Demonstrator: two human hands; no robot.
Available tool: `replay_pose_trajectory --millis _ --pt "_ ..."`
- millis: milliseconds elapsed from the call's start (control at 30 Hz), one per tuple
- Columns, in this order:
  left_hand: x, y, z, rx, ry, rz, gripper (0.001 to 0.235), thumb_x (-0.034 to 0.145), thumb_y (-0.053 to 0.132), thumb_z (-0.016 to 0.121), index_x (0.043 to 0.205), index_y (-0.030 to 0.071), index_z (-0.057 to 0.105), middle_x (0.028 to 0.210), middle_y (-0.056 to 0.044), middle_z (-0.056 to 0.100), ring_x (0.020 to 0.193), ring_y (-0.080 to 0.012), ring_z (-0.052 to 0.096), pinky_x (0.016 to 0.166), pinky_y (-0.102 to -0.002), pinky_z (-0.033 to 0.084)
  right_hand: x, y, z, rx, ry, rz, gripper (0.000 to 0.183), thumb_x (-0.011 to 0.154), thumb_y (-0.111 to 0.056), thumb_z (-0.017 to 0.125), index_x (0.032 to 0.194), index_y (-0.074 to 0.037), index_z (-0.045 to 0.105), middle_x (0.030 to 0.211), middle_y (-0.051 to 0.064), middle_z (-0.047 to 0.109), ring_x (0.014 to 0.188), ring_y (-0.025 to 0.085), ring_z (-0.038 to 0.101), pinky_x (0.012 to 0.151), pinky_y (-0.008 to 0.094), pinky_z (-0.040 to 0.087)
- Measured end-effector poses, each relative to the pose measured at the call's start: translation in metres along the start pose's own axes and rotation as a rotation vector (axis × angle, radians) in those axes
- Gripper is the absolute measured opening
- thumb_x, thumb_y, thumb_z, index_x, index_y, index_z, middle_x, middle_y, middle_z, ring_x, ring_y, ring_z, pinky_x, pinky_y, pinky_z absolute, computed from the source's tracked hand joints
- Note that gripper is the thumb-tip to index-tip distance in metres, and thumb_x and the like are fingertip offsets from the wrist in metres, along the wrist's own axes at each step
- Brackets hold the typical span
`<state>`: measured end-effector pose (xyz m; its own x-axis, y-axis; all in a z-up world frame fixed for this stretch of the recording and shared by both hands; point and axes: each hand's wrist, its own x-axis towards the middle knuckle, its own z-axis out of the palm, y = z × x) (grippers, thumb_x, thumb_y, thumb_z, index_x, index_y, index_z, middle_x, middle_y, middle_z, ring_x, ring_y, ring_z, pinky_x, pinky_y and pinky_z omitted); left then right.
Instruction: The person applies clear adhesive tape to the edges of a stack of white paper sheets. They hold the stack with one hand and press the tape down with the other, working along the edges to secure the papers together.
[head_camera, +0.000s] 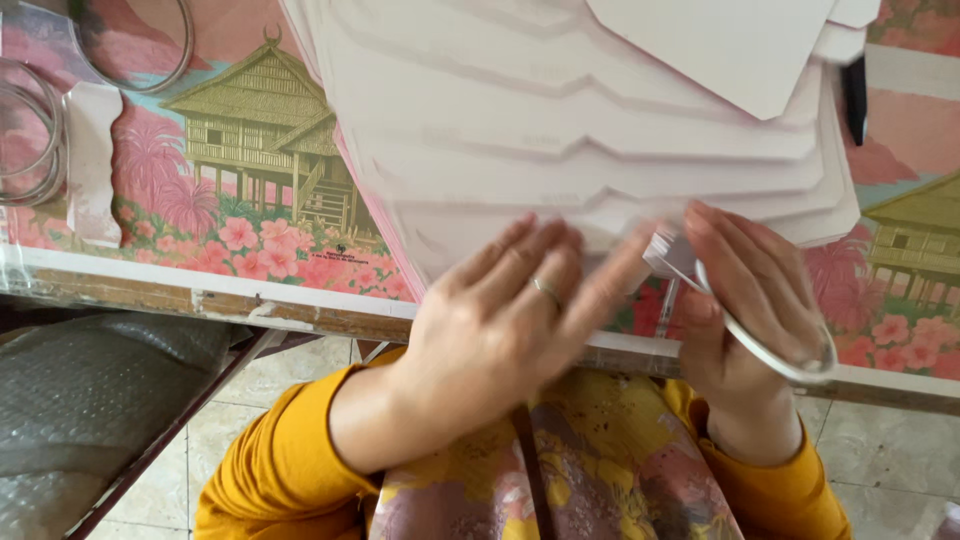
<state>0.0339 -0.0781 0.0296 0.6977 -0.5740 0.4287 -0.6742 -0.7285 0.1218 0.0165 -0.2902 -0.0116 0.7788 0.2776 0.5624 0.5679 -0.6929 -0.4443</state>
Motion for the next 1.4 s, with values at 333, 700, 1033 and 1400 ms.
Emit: replay_pose_trajectory --millis 333,700,1033,1400 --pt "-0.012 0.013 0.019 0.209 -0.205 -0.085 0.054 0.099 0.045 0.055 0.141 0.013 0.042 0.116 -0.003 0.051 0.117 -0.0246 0.051 0.107 -0.042 0.044 -0.015 -0.022 0.012 0.006 0.054 -0.164 0.01 0.094 0.003 0.059 0.103 0.008 0.058 0.084 0.019 0.062 0.07 0.026 0.06 0.06 0.034 0.053" --pt "-0.088 -0.036 -0.018 -0.424 0.186 0.027 0.021 0.098 0.007 0.052 0.118 0.003 0.049 0.117 -0.021 0.064 0.095 -0.026 0.074 0.093 -0.043 0.06 0.027 -0.079 0.019 0.434 -0.23 0.507 0.018 0.095 -0.003 0.047 0.105 0.003 0.061 0.082 0.012 0.065 0.071 0.018 0.063 0.068 0.027 0.051" --pt "-0.076 -0.032 -0.015 -0.251 0.135 0.085 0.02 0.098 0.016 0.058 0.118 0.014 0.056 0.111 0.0 0.07 0.101 -0.0158 0.065 0.093 -0.042 0.045 -0.018 -0.015 0.008 -0.109 -0.024 0.159 0.013 0.1 0.004 0.065 0.107 0.014 0.064 0.089 0.024 0.07 0.081 0.031 0.066 0.076 0.041 0.052" --pt "-0.011 0.039 0.028 -0.06 0.018 0.048 0.038 0.105 0.012 0.042 0.143 0.009 0.038 0.114 -0.008 0.074 0.11 -0.0162 0.072 0.111 -0.032 0.049 0.001 -0.011 0.006 -0.152 -0.024 0.008 0.008 0.096 -0.002 0.067 0.092 0.005 0.068 0.09 0.016 0.068 0.077 0.03 0.061 0.075 0.041 0.049"
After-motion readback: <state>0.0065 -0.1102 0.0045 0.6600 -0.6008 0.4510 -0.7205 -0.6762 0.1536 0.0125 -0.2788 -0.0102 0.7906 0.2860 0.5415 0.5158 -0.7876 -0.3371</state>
